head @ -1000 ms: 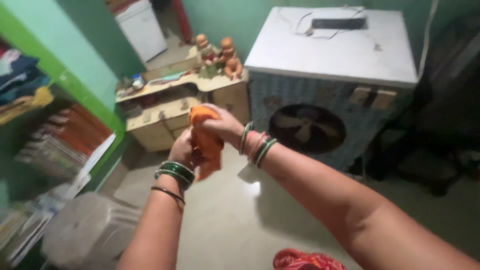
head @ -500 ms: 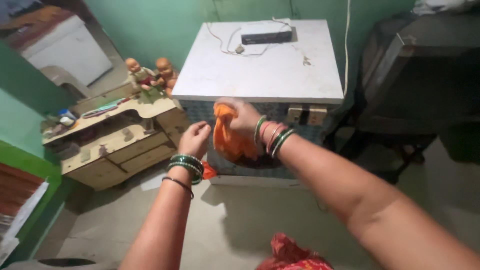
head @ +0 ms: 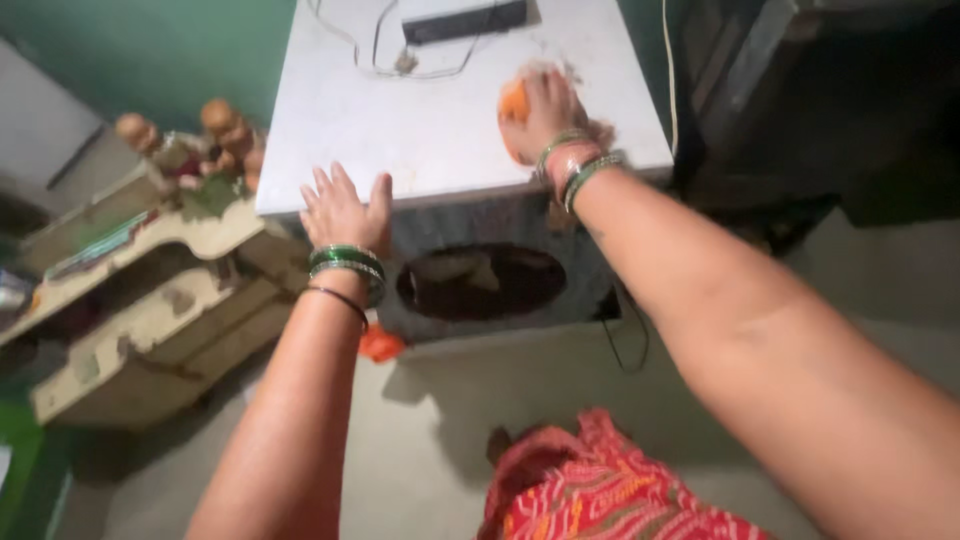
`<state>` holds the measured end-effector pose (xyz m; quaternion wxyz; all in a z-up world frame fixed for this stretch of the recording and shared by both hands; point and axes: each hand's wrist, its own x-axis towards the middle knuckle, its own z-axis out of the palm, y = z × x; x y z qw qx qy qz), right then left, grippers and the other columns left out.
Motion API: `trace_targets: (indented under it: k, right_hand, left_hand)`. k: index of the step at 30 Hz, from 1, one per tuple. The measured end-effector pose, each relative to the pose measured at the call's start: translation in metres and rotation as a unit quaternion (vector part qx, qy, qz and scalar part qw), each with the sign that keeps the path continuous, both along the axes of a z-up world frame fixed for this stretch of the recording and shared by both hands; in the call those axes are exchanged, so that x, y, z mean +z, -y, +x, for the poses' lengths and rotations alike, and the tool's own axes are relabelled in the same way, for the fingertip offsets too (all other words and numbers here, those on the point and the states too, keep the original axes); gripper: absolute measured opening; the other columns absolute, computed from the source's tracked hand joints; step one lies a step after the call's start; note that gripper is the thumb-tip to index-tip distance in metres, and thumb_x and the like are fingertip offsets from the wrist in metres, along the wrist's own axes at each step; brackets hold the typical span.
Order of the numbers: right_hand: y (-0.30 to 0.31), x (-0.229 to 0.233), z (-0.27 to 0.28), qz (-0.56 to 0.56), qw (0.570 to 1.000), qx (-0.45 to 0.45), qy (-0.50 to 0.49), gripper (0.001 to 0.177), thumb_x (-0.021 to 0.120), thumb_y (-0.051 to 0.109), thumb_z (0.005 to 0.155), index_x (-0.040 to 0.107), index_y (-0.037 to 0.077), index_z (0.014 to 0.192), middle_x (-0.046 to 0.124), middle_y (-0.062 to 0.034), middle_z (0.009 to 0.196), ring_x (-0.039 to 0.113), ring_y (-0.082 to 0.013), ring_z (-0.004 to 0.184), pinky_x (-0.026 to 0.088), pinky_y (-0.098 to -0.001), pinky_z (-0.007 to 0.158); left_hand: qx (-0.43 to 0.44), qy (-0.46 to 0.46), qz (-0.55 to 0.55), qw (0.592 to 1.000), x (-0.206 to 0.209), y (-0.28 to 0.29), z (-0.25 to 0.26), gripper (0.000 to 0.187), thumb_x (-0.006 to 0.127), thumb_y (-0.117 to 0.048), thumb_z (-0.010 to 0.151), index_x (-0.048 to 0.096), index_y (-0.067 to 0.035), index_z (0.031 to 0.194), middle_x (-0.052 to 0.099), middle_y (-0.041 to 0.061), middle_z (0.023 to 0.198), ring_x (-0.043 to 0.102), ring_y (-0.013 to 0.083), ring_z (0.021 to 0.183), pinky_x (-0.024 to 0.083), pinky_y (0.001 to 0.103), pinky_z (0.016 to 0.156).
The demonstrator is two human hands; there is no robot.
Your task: The person organizes books on a shelf, then wipes a white cabinet top and an old CRT television with an orange cloth. The person handles books one at a time and places them on a shelf, then uses the cloth to wipe the cabinet and TV surfaces.
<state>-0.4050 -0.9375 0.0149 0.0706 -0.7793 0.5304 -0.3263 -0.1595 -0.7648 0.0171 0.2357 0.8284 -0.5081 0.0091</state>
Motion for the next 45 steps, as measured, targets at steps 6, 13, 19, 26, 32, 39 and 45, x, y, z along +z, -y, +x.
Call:
trace_targets:
  k: [6, 13, 19, 26, 32, 39, 45]
  right_hand:
    - [0.027, -0.043, 0.069, 0.152, 0.972, 0.077, -0.163, 0.038, 0.059, 0.038, 0.096, 0.073, 0.005, 0.108, 0.074, -0.0215, 0.117, 0.07, -0.0351, 0.111, 0.054, -0.0456, 0.099]
    - [0.016, -0.067, 0.198, 0.063, 0.942, 0.325, -0.049, 0.039, 0.071, 0.026, 0.086, 0.065, 0.009, 0.12, 0.067, -0.0156, 0.12, 0.061, -0.0342, 0.117, 0.046, -0.0463, 0.102]
    - [0.09, -0.033, 0.105, 0.125, 0.952, 0.106, -0.257, 0.058, 0.08, 0.021, 0.074, 0.062, 0.006, 0.127, 0.062, -0.0141, 0.133, 0.055, -0.0303, 0.128, 0.046, -0.0419, 0.106]
    - [0.133, -0.041, 0.017, 0.061, 0.985, -0.041, -0.153, 0.052, 0.054, 0.022, 0.081, 0.061, 0.015, 0.132, 0.043, -0.0276, 0.149, 0.038, -0.0548, 0.135, 0.031, -0.0674, 0.106]
    - [0.075, -0.05, 0.117, 0.163, 0.972, 0.152, -0.075, 0.025, 0.053, 0.022, 0.098, 0.068, 0.005, 0.106, 0.069, -0.0149, 0.11, 0.066, -0.0304, 0.104, 0.051, -0.0455, 0.095]
    - [0.059, -0.067, 0.157, -0.092, 0.918, 0.383, -0.038, 0.051, 0.069, 0.04, 0.074, 0.071, 0.011, 0.117, 0.066, -0.0187, 0.123, 0.057, -0.0399, 0.115, 0.044, -0.0503, 0.101]
    - [0.171, -0.056, 0.042, 0.113, 0.963, 0.132, -0.208, 0.023, 0.058, 0.015, 0.094, 0.07, 0.007, 0.113, 0.067, -0.0159, 0.123, 0.062, -0.0311, 0.117, 0.052, -0.0432, 0.098]
  left_hand:
    - [-0.023, 0.022, 0.072, 0.997, -0.019, 0.083, 0.04, 0.096, 0.046, -0.07, 0.094, 0.027, -0.001, 0.159, 0.021, 0.026, 0.165, 0.015, 0.0451, 0.153, 0.015, 0.059, 0.122]
    - [0.004, -0.015, 0.148, 0.989, -0.062, 0.139, 0.092, 0.09, 0.04, -0.068, 0.097, 0.027, -0.004, 0.159, 0.018, 0.023, 0.168, 0.014, 0.0422, 0.155, 0.014, 0.059, 0.123]
    - [0.005, -0.001, 0.197, 0.98, -0.069, 0.148, 0.116, 0.093, 0.042, -0.069, 0.096, 0.027, -0.002, 0.159, 0.017, 0.023, 0.168, 0.014, 0.0417, 0.155, 0.014, 0.057, 0.124]
    - [0.029, 0.016, 0.258, 0.966, -0.073, 0.168, 0.109, 0.105, 0.049, -0.072, 0.09, 0.017, -0.001, 0.16, 0.008, 0.022, 0.169, 0.007, 0.0423, 0.155, 0.012, 0.053, 0.124]
    - [0.05, -0.018, 0.289, 0.956, -0.086, 0.189, 0.123, 0.104, 0.047, -0.073, 0.091, 0.016, -0.004, 0.162, 0.006, 0.02, 0.17, 0.007, 0.043, 0.156, 0.014, 0.055, 0.125]
    - [0.018, -0.031, 0.291, 0.956, -0.104, 0.197, 0.155, 0.095, 0.04, -0.07, 0.093, 0.023, -0.006, 0.162, 0.01, 0.022, 0.17, 0.012, 0.0484, 0.155, 0.021, 0.06, 0.123]
    - [-0.01, -0.02, 0.364, 0.931, -0.065, 0.201, 0.153, 0.101, 0.038, -0.079, 0.09, 0.034, -0.005, 0.159, 0.022, 0.025, 0.167, 0.034, 0.048, 0.148, 0.033, 0.056, 0.12]
